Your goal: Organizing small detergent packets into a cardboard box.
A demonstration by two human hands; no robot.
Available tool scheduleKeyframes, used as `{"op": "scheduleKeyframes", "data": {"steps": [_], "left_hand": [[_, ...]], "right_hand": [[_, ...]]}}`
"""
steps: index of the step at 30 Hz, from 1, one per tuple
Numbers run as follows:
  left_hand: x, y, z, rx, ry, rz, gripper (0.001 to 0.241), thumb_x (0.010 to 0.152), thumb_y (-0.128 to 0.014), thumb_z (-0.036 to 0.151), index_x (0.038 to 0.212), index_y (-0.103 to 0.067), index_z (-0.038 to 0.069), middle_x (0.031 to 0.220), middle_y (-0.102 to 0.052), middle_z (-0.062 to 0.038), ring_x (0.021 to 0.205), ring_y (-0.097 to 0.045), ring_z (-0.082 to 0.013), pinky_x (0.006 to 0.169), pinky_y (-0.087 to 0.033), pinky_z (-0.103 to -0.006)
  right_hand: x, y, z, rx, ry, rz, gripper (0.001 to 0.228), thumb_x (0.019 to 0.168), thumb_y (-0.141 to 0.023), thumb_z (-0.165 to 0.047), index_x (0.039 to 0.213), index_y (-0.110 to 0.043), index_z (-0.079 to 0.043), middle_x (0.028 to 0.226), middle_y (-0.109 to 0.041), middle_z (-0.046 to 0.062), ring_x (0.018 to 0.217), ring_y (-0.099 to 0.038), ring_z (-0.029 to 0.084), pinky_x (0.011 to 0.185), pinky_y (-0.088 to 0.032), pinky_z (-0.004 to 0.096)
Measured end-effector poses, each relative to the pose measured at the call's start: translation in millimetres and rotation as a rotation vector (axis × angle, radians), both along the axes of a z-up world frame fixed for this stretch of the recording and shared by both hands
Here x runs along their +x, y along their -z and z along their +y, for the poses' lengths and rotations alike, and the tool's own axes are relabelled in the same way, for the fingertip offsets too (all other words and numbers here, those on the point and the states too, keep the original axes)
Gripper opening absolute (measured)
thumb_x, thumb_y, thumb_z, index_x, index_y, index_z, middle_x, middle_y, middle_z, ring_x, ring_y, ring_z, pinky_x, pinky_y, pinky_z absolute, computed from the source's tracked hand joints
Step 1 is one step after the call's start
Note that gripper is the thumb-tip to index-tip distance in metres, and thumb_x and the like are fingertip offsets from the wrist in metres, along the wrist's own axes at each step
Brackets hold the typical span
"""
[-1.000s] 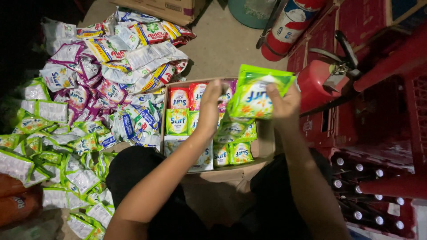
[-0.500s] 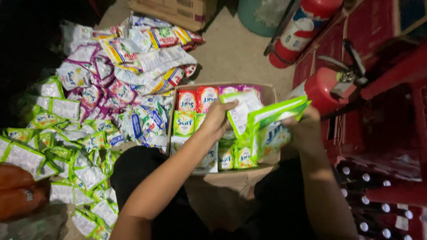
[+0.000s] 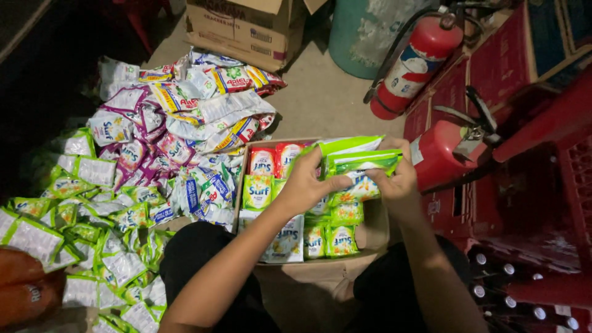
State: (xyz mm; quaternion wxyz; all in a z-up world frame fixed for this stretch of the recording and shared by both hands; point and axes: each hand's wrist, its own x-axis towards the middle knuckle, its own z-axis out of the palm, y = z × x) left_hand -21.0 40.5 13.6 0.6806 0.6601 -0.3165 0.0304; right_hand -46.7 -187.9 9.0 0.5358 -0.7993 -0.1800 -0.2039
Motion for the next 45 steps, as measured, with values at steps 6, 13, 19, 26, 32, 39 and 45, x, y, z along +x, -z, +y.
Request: {"op": "scheduleKeyframes", "data": {"steps": [6,13,19,26,32,39,45], "left_hand": [[-7.5,-9.0,-6.9,0.144,-0.145,0.051,0.059,0.081,-0.085,0.039,0.120,-0.065,0.000,0.102,-0.072,-0.013,0.094,-0.072,-0.0236,0.085,-0.056,-0.0372],[-5.4,8.1,-14.8,0.251,-0.255,-0.030,0.047,0.081,-0.087,0.033,0.107,-0.067,-0.001,0.093,-0.070,-0.017,0.085,-0.069,-0.0334,0.079,-0.054,-0.0412],[-2.9,12.9,-16.0,0.121,-0.259,-0.073,0.031,0.091,-0.080,0.025,0.103,-0.066,-0.001,0.093,-0.070,-0.016,0.086,-0.071,-0.0314,0.078,-0.055,-0.0403],[-1.4,-0.2,-10.6,0.069,-0.240,-0.021,0.026,0.089,-0.079,0.020,0.097,-0.067,-0.002,0.089,-0.069,-0.014,0.079,-0.069,-0.0263,0.073,-0.053,-0.0383],[0.1,12.1,-7.8,0.219,-0.234,0.084,0.030,0.088,-0.083,0.021,0.092,-0.065,-0.003,0.081,-0.067,-0.014,0.072,-0.063,-0.0239,0.068,-0.050,-0.0365],[2.8,7.5,-10.0,0.129,-0.168,0.141,0.027,0.090,-0.079,0.018,0.106,-0.070,-0.001,0.091,-0.072,-0.011,0.081,-0.067,-0.0175,0.075,-0.053,-0.0319],[2.4,10.3,-19.5,-0.034,-0.091,0.227,0.032,0.095,-0.076,0.019,0.116,-0.066,-0.002,0.105,-0.077,-0.012,0.096,-0.071,-0.0151,0.088,-0.057,-0.0309]], "right_hand": [[8.5,12.6,-2.0,0.029,-0.039,0.025,0.024,0.093,-0.070,-0.005,0.114,-0.059,0.001,0.125,-0.052,0.012,0.116,-0.056,0.023,0.106,-0.044,0.034],[10.1,24.1,-0.3,-0.046,-0.005,-0.024,0.021,0.095,-0.070,-0.008,0.112,-0.059,0.000,0.121,-0.053,0.012,0.115,-0.055,0.024,0.107,-0.043,0.034],[9.5,41.1,4.1,0.026,0.031,-0.005,0.025,0.100,-0.069,-0.008,0.118,-0.053,-0.002,0.125,-0.050,0.012,0.118,-0.054,0.022,0.109,-0.044,0.035],[15.5,18.1,2.0,0.593,-0.299,0.338,0.055,0.087,-0.076,0.001,0.129,-0.043,-0.005,0.124,-0.059,0.011,0.117,-0.061,0.019,0.104,-0.050,0.034],[20.4,29.0,-16.9,0.510,-0.294,0.513,0.048,0.086,-0.077,0.004,0.127,-0.053,0.002,0.118,-0.067,0.014,0.110,-0.065,0.019,0.100,-0.051,0.035],[18.3,12.0,-3.9,0.618,-0.331,0.471,0.050,0.083,-0.074,0.004,0.130,-0.055,0.003,0.124,-0.067,0.013,0.115,-0.066,0.020,0.104,-0.053,0.035],[6.7,13.9,5.6,0.847,-0.309,0.499,0.039,0.091,-0.070,0.005,0.128,-0.056,0.008,0.119,-0.067,0.018,0.111,-0.067,0.025,0.102,-0.053,0.038]]}}
